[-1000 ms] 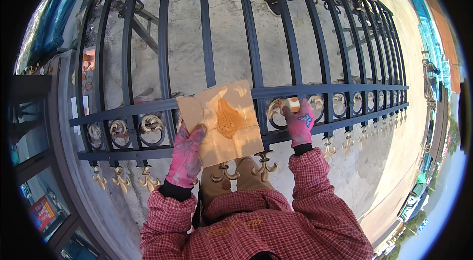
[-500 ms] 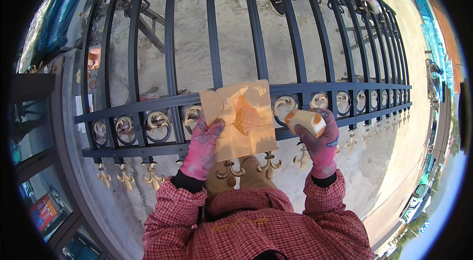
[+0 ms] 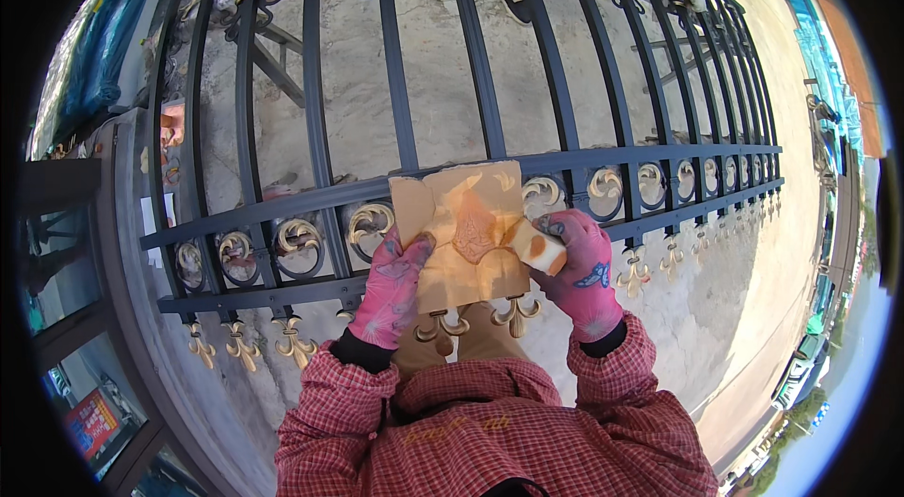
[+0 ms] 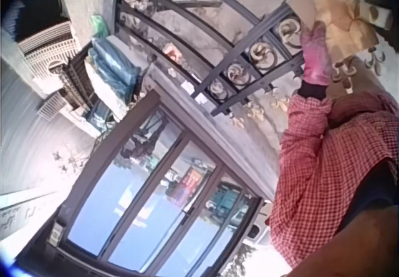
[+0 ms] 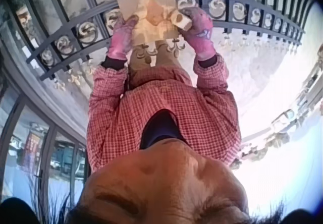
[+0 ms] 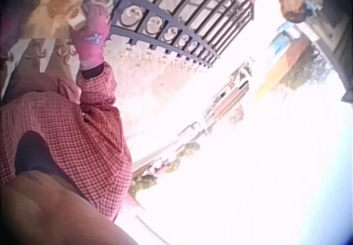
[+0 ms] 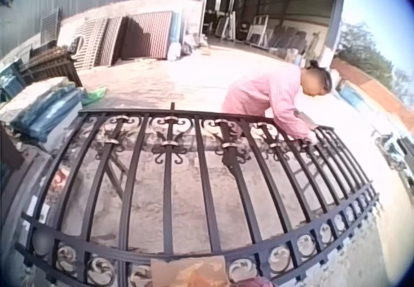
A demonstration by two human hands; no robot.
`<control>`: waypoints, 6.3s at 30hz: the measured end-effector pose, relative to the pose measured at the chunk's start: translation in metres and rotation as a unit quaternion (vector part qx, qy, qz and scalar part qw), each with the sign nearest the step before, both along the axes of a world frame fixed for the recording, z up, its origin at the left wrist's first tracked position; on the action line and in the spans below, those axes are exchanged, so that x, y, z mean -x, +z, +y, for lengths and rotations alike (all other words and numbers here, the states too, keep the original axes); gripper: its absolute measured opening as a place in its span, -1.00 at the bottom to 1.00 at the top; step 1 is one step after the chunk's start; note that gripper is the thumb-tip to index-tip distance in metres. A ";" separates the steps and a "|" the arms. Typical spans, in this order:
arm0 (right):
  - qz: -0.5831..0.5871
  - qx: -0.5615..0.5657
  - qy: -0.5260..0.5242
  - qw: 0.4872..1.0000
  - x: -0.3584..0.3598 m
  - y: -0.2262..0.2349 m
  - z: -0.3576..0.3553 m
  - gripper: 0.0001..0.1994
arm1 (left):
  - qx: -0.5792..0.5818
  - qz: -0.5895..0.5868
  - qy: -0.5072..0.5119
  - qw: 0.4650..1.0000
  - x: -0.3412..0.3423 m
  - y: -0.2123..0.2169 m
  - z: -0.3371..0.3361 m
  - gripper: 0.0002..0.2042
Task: The person applies gold paint to the ornamental details of a black metal gate using a small brush. They hold a paper palette in the left hand and repeatedly dip the brush to continue painting along the gate's decorative elements.
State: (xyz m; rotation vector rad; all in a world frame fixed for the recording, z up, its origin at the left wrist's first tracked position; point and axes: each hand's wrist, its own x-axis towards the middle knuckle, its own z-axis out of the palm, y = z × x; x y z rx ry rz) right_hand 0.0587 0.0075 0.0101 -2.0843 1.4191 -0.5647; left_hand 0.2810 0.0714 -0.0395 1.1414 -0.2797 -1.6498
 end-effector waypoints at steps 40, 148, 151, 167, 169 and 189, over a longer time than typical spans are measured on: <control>0.074 -0.045 -0.175 0.981 0.025 -0.116 -0.026 -0.56 | 0.003 -0.036 0.038 0.999 -0.037 0.002 -0.004 -0.60; 0.041 -0.095 -0.097 0.990 -0.084 -0.107 0.000 -0.60 | -0.048 0.023 0.075 0.996 -0.158 0.044 0.053 -0.59; -0.019 -0.096 -0.094 0.991 -0.082 -0.102 -0.001 -0.58 | -0.043 0.011 0.074 0.996 -0.159 0.040 0.054 -0.59; 0.059 -0.039 -0.063 0.996 -0.078 -0.097 0.006 -0.59 | -0.023 0.029 0.052 0.998 -0.161 0.041 0.049 -0.61; 0.036 -0.052 -0.080 0.995 -0.077 -0.088 0.006 -0.61 | -0.018 0.035 0.046 0.998 -0.161 0.042 0.045 -0.61; 0.055 0.022 -0.006 0.998 -0.164 0.044 0.058 -0.45 | -0.007 0.000 -0.058 0.998 -0.158 0.032 0.043 -0.59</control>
